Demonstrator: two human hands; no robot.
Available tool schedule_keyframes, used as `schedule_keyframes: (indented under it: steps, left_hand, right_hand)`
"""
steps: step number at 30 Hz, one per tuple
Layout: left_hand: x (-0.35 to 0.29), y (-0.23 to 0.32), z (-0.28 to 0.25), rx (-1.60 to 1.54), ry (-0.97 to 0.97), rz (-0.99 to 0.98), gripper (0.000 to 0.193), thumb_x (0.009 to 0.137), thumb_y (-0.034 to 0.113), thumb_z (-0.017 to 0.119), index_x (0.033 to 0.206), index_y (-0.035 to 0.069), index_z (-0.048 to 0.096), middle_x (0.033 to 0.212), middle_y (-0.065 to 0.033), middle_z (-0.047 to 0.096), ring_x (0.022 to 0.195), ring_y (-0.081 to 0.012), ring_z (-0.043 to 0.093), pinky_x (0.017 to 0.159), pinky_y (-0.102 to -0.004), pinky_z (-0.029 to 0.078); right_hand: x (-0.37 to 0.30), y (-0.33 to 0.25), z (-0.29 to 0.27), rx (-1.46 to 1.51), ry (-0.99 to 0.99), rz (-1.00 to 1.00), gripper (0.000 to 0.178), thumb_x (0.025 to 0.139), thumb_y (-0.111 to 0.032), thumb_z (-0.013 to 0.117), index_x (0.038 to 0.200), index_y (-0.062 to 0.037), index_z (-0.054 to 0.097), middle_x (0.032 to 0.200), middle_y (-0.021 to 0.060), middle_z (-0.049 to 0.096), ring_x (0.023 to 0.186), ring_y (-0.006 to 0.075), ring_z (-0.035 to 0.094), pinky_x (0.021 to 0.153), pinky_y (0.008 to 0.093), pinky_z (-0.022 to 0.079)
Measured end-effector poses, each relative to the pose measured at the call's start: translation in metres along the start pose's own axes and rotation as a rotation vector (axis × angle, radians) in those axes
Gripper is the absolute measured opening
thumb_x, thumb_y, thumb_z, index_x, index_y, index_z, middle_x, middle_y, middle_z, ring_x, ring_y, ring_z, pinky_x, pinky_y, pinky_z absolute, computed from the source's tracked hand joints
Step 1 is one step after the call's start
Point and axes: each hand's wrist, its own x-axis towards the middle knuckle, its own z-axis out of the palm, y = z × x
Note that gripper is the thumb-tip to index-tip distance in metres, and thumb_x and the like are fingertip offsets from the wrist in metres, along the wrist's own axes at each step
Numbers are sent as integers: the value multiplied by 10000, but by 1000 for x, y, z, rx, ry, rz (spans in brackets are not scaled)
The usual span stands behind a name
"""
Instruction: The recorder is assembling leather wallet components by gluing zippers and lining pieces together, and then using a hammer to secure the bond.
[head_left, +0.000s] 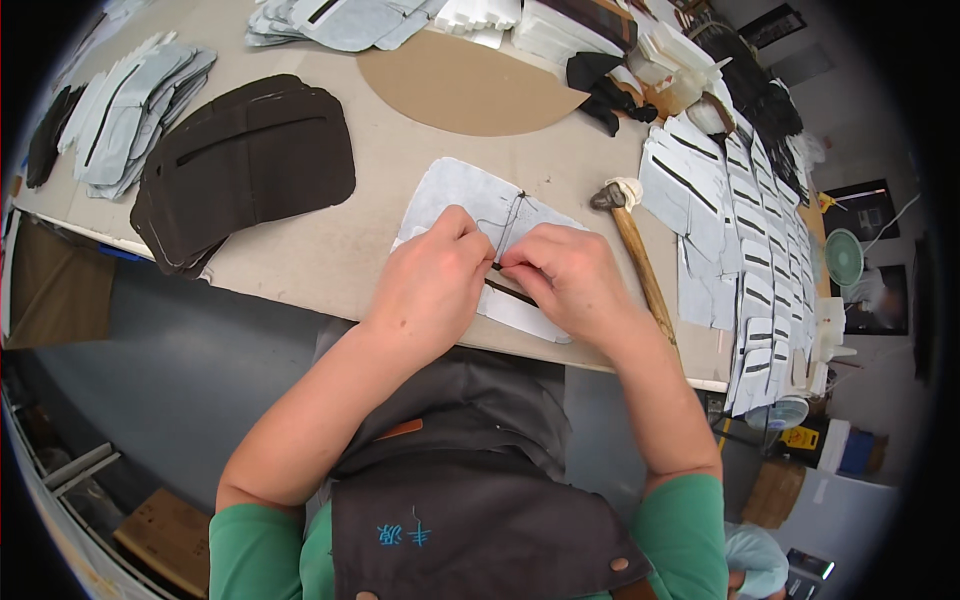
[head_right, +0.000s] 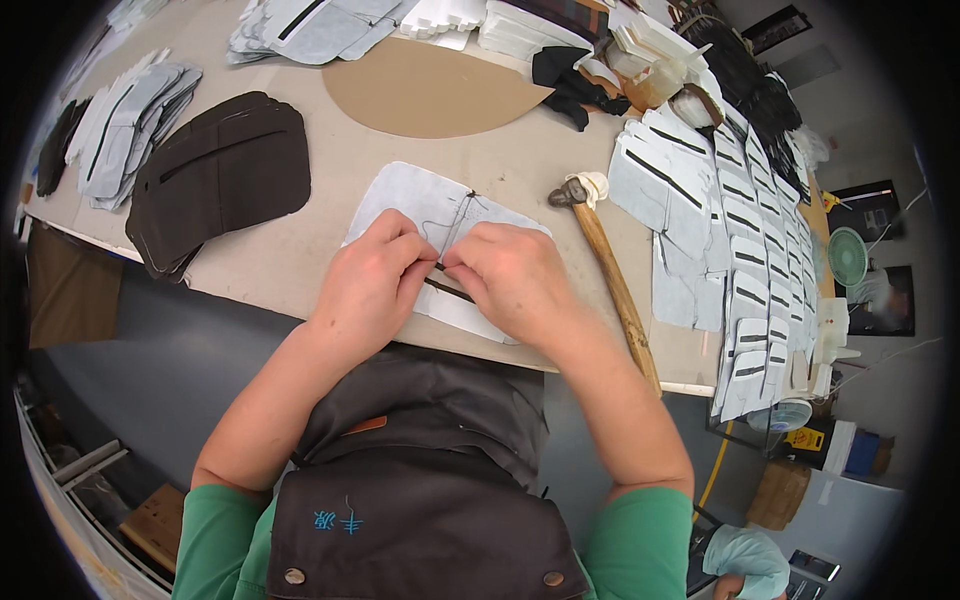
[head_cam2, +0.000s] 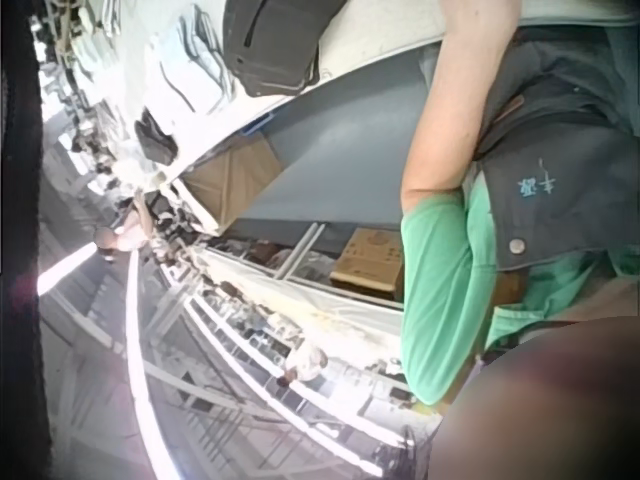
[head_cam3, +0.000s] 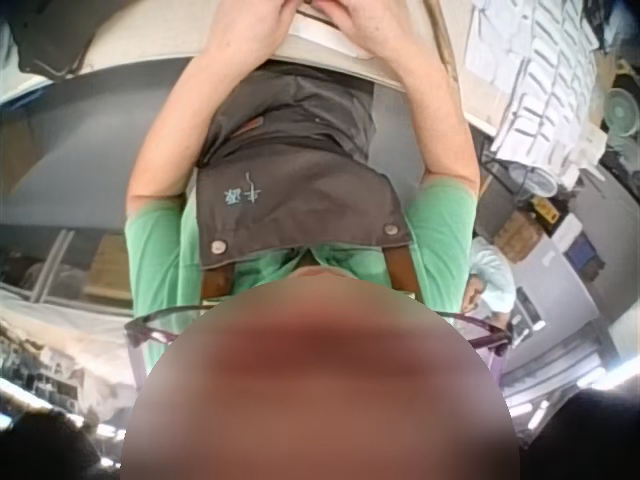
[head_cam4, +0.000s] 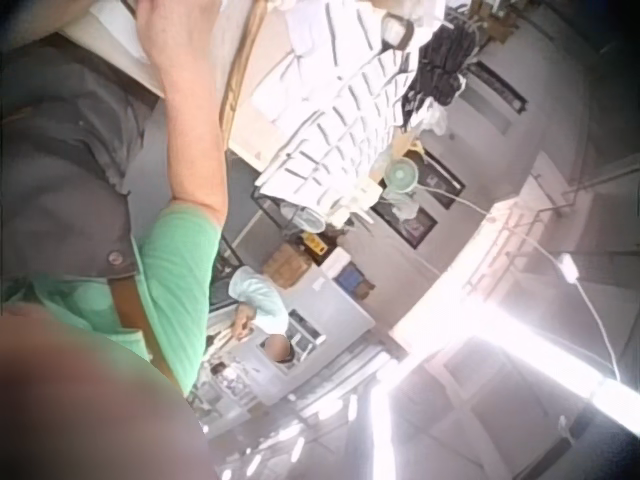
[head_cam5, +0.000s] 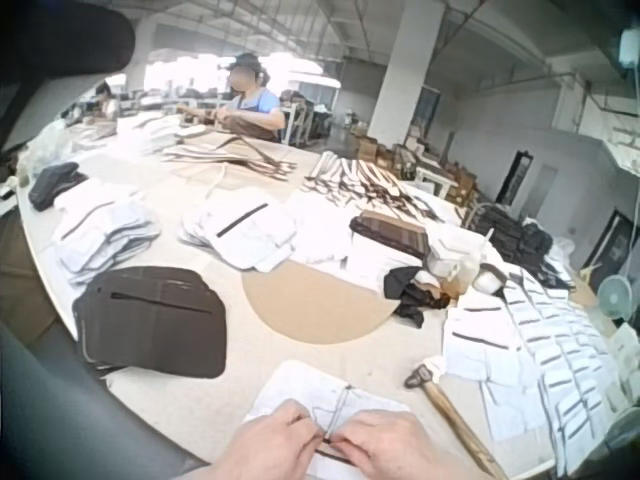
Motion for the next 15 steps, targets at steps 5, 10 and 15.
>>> schedule_keyframes:
  steps: [5, 10, 15]
  left_hand:
    - [4, -4, -3, -52, -28, -43, 44, 911, 12, 713, 944, 12, 742, 1009, -100, 657, 865, -332, 673, 756, -422, 549]
    - [6, -5, -5, -60, -52, -27, 30, 900, 9, 718, 920, -1, 739, 1008, -101, 657, 875, -336, 669, 757, -423, 542]
    - [9, -6, -6, -45, -81, -28, 23, 900, 4, 714, 909, -12, 728, 1006, -103, 658, 865, -337, 666, 754, -422, 537]
  right_hand:
    - [12, 8, -11, -96, -191, -146, 97, 827, -22, 780, 906, -29, 724, 854, 113, 717, 762, 318, 692, 667, 410, 553]
    - [13, 12, -3, -179, -185, -210, 93, 880, -105, 740, 839, -44, 682, 769, 96, 657, 731, 312, 686, 657, 429, 557]
    - [8, 7, 6, -171, -88, -169, 83, 873, -86, 739, 857, -50, 666, 772, 100, 652, 729, 315, 682, 660, 432, 556]
